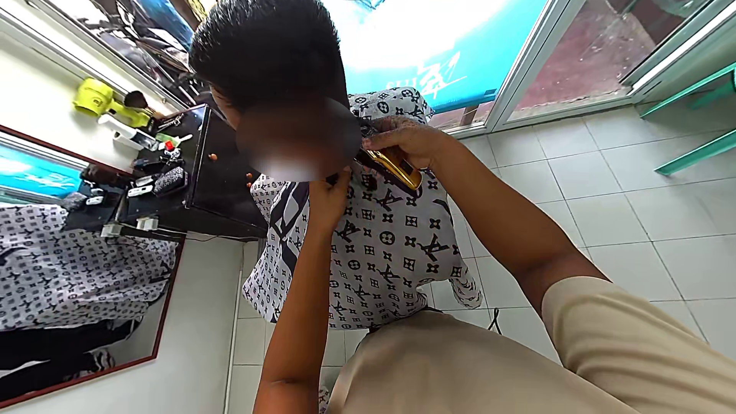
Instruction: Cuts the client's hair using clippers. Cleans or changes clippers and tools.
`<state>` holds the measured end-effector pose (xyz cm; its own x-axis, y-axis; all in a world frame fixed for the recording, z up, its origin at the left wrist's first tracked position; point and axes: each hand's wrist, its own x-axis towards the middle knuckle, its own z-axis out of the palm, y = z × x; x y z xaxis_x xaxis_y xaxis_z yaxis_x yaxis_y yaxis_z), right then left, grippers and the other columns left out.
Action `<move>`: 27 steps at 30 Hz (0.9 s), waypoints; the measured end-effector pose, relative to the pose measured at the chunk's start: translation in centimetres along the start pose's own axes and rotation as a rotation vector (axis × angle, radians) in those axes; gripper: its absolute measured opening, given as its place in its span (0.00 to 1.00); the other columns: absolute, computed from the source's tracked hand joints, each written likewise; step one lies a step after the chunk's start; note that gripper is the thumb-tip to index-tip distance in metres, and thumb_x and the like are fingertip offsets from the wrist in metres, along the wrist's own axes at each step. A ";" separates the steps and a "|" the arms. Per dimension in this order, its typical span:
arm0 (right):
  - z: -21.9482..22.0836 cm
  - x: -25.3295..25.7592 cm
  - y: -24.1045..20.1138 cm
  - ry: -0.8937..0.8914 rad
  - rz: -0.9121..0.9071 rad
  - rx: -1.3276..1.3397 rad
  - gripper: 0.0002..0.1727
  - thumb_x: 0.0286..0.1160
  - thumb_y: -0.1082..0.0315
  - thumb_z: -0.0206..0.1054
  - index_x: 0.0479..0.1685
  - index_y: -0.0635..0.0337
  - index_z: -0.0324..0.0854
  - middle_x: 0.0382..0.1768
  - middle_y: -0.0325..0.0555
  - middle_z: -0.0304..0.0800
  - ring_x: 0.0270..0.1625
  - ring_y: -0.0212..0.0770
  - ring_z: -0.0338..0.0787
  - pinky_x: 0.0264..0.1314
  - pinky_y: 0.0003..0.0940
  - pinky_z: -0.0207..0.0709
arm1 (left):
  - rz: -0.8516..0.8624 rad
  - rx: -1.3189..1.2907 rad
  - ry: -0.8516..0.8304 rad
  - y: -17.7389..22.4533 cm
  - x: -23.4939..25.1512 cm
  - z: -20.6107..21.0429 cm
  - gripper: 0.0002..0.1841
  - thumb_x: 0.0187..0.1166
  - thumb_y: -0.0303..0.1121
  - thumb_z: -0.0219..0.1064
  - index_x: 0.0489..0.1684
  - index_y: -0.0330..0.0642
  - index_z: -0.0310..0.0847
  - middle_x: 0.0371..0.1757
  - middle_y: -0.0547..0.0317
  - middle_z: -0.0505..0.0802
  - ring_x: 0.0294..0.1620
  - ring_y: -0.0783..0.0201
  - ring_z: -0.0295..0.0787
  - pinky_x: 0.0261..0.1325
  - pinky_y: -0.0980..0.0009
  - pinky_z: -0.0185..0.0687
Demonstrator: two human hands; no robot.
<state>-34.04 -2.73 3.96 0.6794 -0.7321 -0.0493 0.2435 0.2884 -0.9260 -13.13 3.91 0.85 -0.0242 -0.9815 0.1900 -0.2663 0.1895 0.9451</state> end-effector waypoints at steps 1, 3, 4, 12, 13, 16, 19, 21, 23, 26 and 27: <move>0.0 0.0 0.0 -0.003 -0.012 0.015 0.11 0.82 0.67 0.61 0.57 0.60 0.75 0.38 0.47 0.92 0.35 0.42 0.95 0.36 0.36 0.92 | 0.000 0.007 0.000 0.0 0.0 0.0 0.29 0.84 0.27 0.62 0.86 0.41 0.64 0.64 0.50 0.88 0.51 0.66 0.88 0.45 0.72 0.84; 0.0 0.1 0.2 -0.021 -0.063 0.056 0.10 0.82 0.68 0.61 0.56 0.60 0.75 0.39 0.48 0.92 0.36 0.43 0.96 0.35 0.36 0.92 | 0.005 0.032 -0.008 0.0 0.1 -0.2 0.29 0.84 0.28 0.61 0.86 0.41 0.64 0.68 0.49 0.88 0.54 0.66 0.88 0.46 0.72 0.84; 0.0 0.1 0.2 -0.026 -0.082 0.061 0.09 0.82 0.68 0.61 0.54 0.60 0.75 0.38 0.47 0.93 0.36 0.42 0.96 0.34 0.36 0.92 | 0.007 0.038 -0.008 0.0 0.1 -0.2 0.29 0.84 0.28 0.61 0.87 0.41 0.64 0.69 0.49 0.87 0.54 0.66 0.88 0.45 0.73 0.83; 0.3 0.2 0.2 -0.012 -0.117 0.063 0.10 0.81 0.68 0.62 0.55 0.61 0.75 0.38 0.47 0.92 0.35 0.42 0.95 0.34 0.36 0.92 | 0.022 0.006 -0.008 -0.3 0.3 -0.2 0.28 0.84 0.27 0.61 0.85 0.40 0.65 0.70 0.50 0.86 0.50 0.67 0.88 0.44 0.74 0.83; 0.3 0.1 0.2 -0.007 -0.115 0.055 0.11 0.80 0.68 0.63 0.55 0.61 0.75 0.38 0.47 0.92 0.36 0.42 0.95 0.35 0.36 0.92 | 0.021 0.000 -0.008 -0.3 0.3 -0.2 0.28 0.84 0.26 0.62 0.85 0.40 0.65 0.70 0.50 0.86 0.50 0.67 0.88 0.44 0.74 0.83; 0.4 0.1 0.1 0.008 -0.098 0.042 0.12 0.79 0.68 0.64 0.55 0.61 0.75 0.38 0.48 0.92 0.35 0.42 0.95 0.35 0.37 0.92 | 0.018 -0.001 -0.010 -0.3 0.3 -0.3 0.28 0.83 0.27 0.62 0.85 0.41 0.65 0.71 0.50 0.86 0.52 0.67 0.88 0.45 0.74 0.83; 0.7 0.0 -0.2 0.017 -0.136 0.046 0.10 0.79 0.68 0.64 0.54 0.60 0.75 0.38 0.46 0.92 0.36 0.41 0.95 0.36 0.36 0.92 | 0.013 0.007 -0.011 -0.3 0.3 -0.4 0.28 0.84 0.28 0.62 0.85 0.42 0.66 0.74 0.51 0.85 0.53 0.67 0.88 0.45 0.74 0.83; 0.9 -0.1 -0.5 0.031 -0.120 0.015 0.08 0.81 0.69 0.64 0.52 0.61 0.76 0.37 0.47 0.92 0.34 0.41 0.95 0.34 0.36 0.92 | 0.012 0.001 -0.013 -0.3 0.3 -0.5 0.28 0.84 0.28 0.62 0.85 0.42 0.66 0.74 0.51 0.85 0.53 0.67 0.88 0.44 0.74 0.83; 1.3 -0.2 -0.7 0.053 -0.120 -0.028 0.10 0.80 0.69 0.65 0.54 0.63 0.76 0.37 0.48 0.92 0.34 0.42 0.95 0.33 0.37 0.93 | 0.019 -0.004 -0.016 -0.4 0.3 -0.6 0.28 0.84 0.27 0.62 0.85 0.42 0.66 0.73 0.52 0.85 0.53 0.67 0.88 0.44 0.74 0.83; 2.6 -0.6 -0.2 0.124 -0.213 -0.039 0.17 0.75 0.68 0.69 0.59 0.62 0.73 0.39 0.46 0.91 0.36 0.40 0.94 0.39 0.36 0.93 | 0.024 0.005 -0.041 -0.6 0.1 -0.8 0.27 0.84 0.28 0.61 0.85 0.42 0.67 0.74 0.50 0.85 0.55 0.67 0.88 0.48 0.74 0.83; 3.2 -1.0 0.1 0.164 -0.218 -0.056 0.21 0.73 0.67 0.71 0.62 0.62 0.73 0.41 0.46 0.90 0.37 0.40 0.94 0.40 0.37 0.92 | 0.018 0.015 -0.057 -0.6 -0.2 -1.1 0.27 0.85 0.28 0.61 0.85 0.42 0.68 0.75 0.50 0.84 0.58 0.67 0.88 0.52 0.73 0.84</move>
<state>-32.45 0.00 5.13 0.4932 -0.8644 0.0976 0.3303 0.0822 -0.9403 -11.86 4.08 0.55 -0.0839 -0.9780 0.1908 -0.2799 0.2069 0.9375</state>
